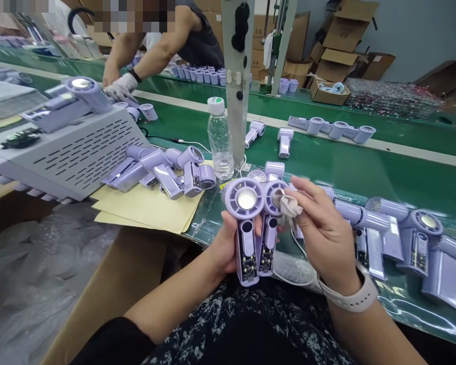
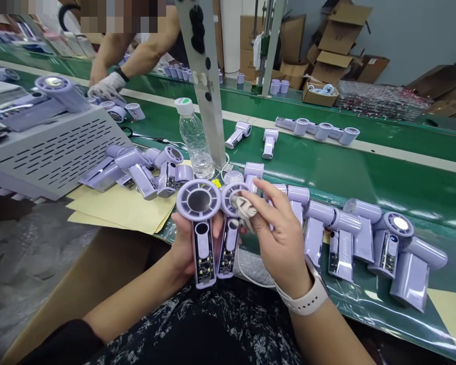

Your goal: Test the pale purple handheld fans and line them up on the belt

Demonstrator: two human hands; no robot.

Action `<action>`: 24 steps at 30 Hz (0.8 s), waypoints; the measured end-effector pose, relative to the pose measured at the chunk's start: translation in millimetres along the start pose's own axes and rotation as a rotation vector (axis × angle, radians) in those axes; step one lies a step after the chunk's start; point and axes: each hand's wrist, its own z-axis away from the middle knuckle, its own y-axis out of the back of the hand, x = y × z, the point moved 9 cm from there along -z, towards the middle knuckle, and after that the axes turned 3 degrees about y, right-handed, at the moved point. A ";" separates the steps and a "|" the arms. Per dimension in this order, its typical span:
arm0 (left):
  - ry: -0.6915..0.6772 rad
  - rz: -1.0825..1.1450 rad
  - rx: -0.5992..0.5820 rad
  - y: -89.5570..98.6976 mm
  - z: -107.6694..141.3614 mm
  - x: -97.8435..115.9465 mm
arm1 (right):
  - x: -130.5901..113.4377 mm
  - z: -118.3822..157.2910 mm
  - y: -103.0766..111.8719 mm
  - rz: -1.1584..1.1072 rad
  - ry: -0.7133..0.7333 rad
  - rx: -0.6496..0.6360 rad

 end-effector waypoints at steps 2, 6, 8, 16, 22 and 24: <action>0.056 -0.014 -0.059 -7.3 1.2 -9.4 | 3.6 1.6 -5.3 -0.218 -0.112 -0.098; 0.100 -0.088 -0.077 -11.5 4.7 -20.4 | 16.9 9.4 -25.2 -0.505 -0.310 -0.250; 0.072 -0.107 -0.061 -11.1 5.5 -20.4 | 20.2 9.3 -23.8 -0.471 -0.320 -0.169; 0.188 0.095 -0.087 -8.7 4.9 -26.7 | 13.1 -18.2 30.4 0.091 -0.083 0.131; 0.384 0.139 -0.150 -8.6 10.7 -46.8 | -7.5 -42.6 -27.5 -0.237 -0.009 -0.611; 0.443 0.119 -0.109 -1.0 13.9 -55.7 | -8.4 -39.4 -47.3 -0.227 -0.055 -0.750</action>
